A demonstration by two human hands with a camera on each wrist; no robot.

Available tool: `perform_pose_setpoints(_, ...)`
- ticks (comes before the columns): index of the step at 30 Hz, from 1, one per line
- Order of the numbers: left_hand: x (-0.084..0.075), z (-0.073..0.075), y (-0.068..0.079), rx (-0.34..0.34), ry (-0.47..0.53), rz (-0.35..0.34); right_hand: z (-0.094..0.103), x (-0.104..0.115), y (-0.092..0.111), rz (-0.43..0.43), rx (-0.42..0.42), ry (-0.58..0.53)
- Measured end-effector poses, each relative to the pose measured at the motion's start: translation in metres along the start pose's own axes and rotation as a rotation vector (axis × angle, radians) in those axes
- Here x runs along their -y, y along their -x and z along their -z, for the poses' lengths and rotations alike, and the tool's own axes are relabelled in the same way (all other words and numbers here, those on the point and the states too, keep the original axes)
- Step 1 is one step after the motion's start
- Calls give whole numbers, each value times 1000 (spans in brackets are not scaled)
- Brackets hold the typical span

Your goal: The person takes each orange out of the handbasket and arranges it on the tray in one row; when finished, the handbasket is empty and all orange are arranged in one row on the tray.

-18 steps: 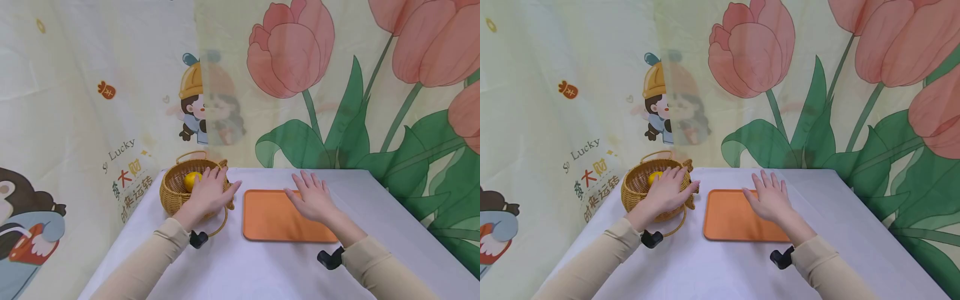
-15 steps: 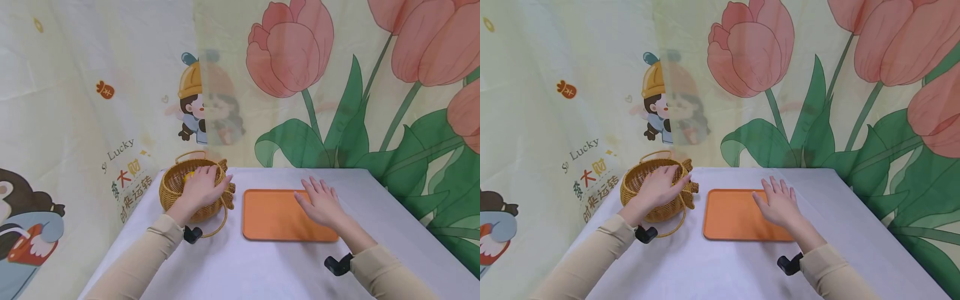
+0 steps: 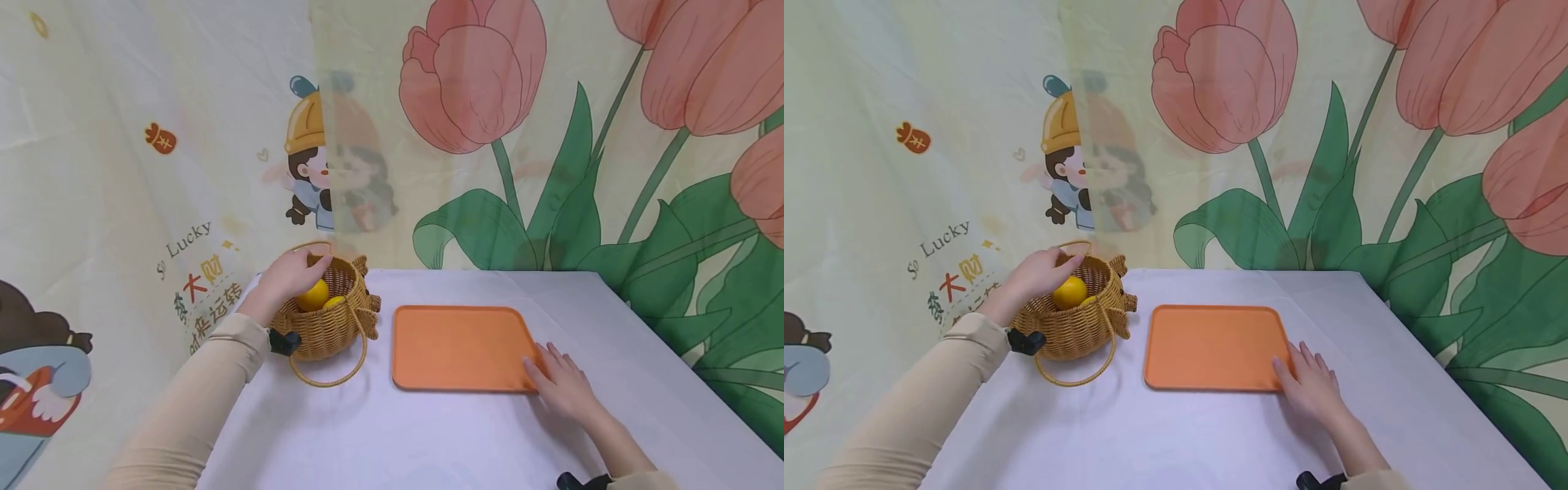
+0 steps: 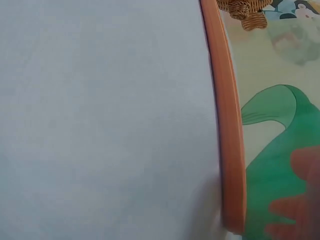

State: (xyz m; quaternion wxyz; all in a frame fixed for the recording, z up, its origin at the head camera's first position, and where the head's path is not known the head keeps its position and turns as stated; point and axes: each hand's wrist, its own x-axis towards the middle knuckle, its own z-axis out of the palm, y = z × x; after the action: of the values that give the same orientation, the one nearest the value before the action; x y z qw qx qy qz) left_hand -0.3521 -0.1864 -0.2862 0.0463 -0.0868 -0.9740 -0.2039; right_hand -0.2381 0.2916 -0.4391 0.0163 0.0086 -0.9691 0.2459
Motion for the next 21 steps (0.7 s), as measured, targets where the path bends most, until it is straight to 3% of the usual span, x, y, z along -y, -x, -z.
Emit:
perform_pose_setpoints(12,5,-6,-9,91,8,50,-10,-9,4,-38,29,-37)
perform_pose_setpoints(21,11,-8,-22,138,121,11,-20,-22,11,8,-27,-18)
